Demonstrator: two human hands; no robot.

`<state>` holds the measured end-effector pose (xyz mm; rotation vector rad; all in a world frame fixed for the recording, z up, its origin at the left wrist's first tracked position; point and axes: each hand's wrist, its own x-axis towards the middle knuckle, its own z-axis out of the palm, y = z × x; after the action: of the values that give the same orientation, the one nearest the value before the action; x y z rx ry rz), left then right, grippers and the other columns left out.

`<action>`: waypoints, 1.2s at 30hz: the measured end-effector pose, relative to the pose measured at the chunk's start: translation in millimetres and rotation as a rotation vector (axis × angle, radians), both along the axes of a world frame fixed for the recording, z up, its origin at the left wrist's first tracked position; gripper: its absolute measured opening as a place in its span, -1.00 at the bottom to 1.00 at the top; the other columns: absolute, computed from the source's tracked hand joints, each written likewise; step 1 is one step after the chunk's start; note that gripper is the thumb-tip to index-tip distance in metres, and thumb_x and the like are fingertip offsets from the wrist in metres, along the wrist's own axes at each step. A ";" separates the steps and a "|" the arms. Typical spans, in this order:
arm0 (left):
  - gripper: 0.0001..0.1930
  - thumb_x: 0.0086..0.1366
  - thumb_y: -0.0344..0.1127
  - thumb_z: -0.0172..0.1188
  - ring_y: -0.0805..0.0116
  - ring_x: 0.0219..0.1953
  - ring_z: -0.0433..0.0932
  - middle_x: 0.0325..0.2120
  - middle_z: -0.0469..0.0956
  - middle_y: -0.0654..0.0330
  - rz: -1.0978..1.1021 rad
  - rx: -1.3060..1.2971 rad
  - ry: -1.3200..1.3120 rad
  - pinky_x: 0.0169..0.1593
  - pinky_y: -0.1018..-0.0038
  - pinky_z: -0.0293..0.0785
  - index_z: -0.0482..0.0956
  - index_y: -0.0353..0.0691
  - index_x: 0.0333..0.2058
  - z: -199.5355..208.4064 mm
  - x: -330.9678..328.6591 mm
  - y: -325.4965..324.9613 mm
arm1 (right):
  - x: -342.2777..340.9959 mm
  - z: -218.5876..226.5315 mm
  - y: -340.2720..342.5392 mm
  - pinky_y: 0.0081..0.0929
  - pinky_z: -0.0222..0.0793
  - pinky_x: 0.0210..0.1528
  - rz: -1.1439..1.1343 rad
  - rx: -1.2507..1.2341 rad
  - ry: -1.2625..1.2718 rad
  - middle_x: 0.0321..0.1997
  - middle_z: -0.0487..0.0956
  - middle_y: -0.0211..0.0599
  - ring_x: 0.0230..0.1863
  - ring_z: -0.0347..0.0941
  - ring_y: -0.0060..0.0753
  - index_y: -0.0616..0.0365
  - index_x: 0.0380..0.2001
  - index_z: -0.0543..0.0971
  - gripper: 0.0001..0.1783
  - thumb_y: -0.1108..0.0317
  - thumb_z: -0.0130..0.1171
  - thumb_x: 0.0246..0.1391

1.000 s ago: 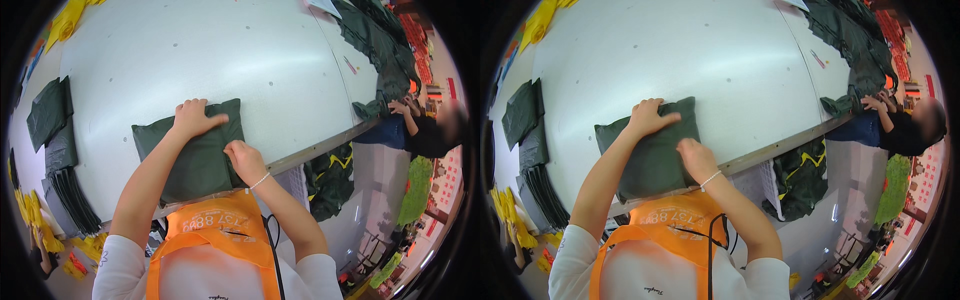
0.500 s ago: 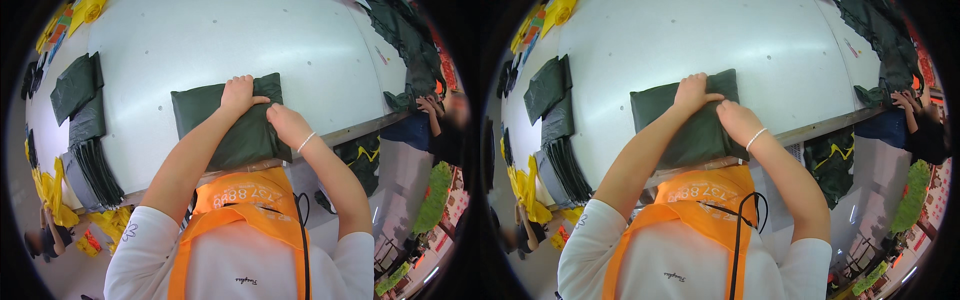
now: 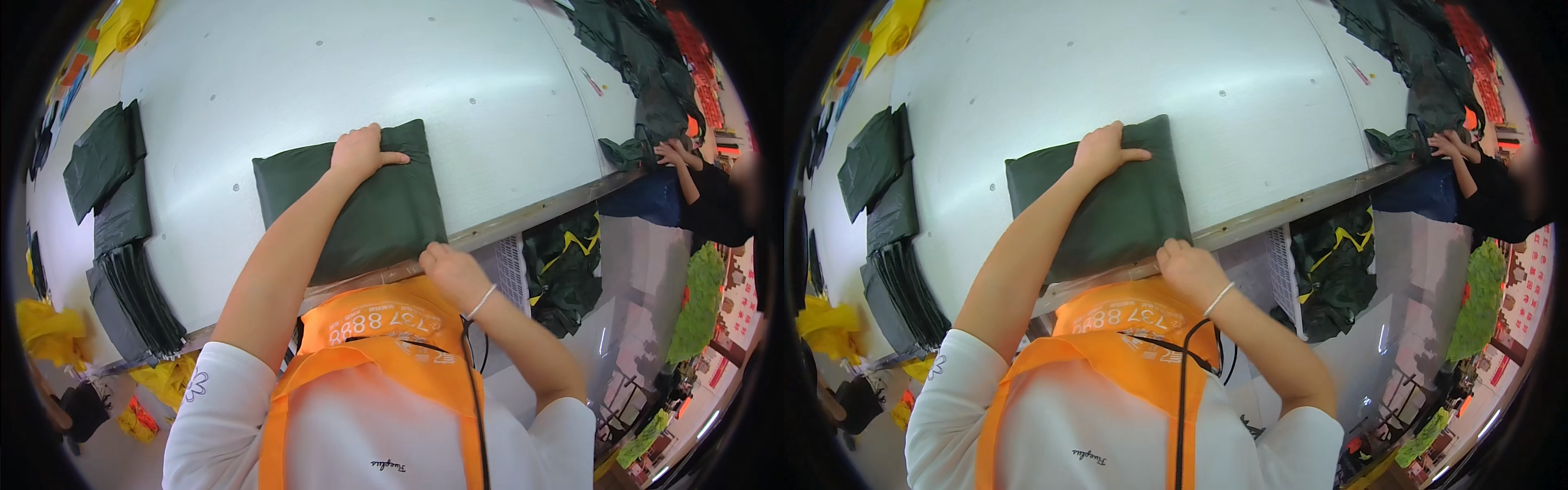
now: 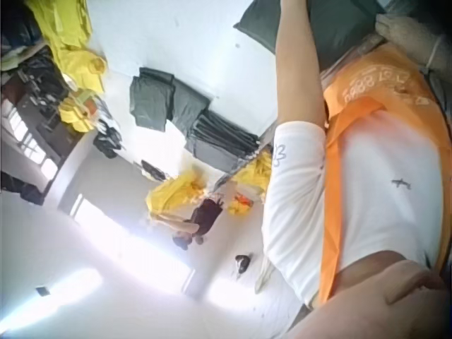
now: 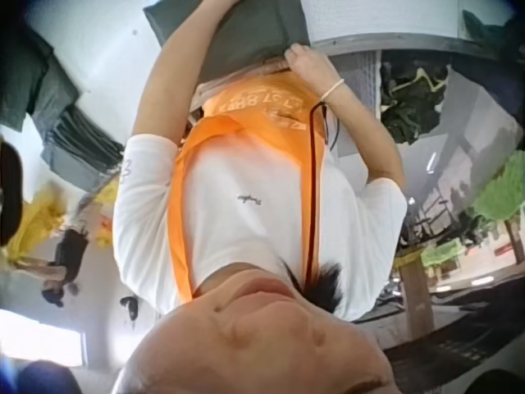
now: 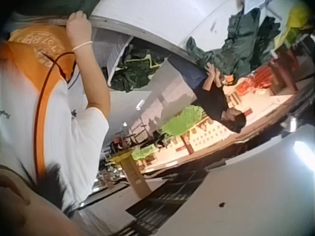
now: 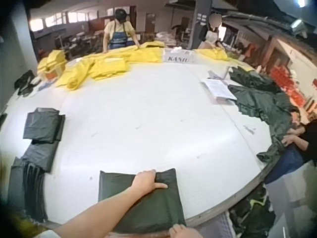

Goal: The person folds a dark green jacket on a white table. They smooth the fabric, fold the sleeves, and fold the body into a compact rectangle. The folded jacket is placed on a stack of similar folded items.

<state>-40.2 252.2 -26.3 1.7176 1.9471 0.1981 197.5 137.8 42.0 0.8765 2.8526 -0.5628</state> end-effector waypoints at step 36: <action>-0.08 0.22 0.06 0.15 -0.12 0.10 0.38 0.10 0.29 -0.28 1.541 0.300 -0.537 0.14 0.25 0.30 -0.18 -0.19 0.34 21.2 158.8 -342.0 | 34.3 -48.5 54.7 -0.27 0.28 0.08 -0.094 -0.505 0.338 0.08 0.42 0.18 0.04 0.42 0.01 0.28 0.26 0.10 -0.38 0.13 -0.09 0.27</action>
<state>118.5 -89.8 -5.1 -0.1290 2.3535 1.3288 231.8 192.5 -6.5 0.8858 2.7254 -1.4856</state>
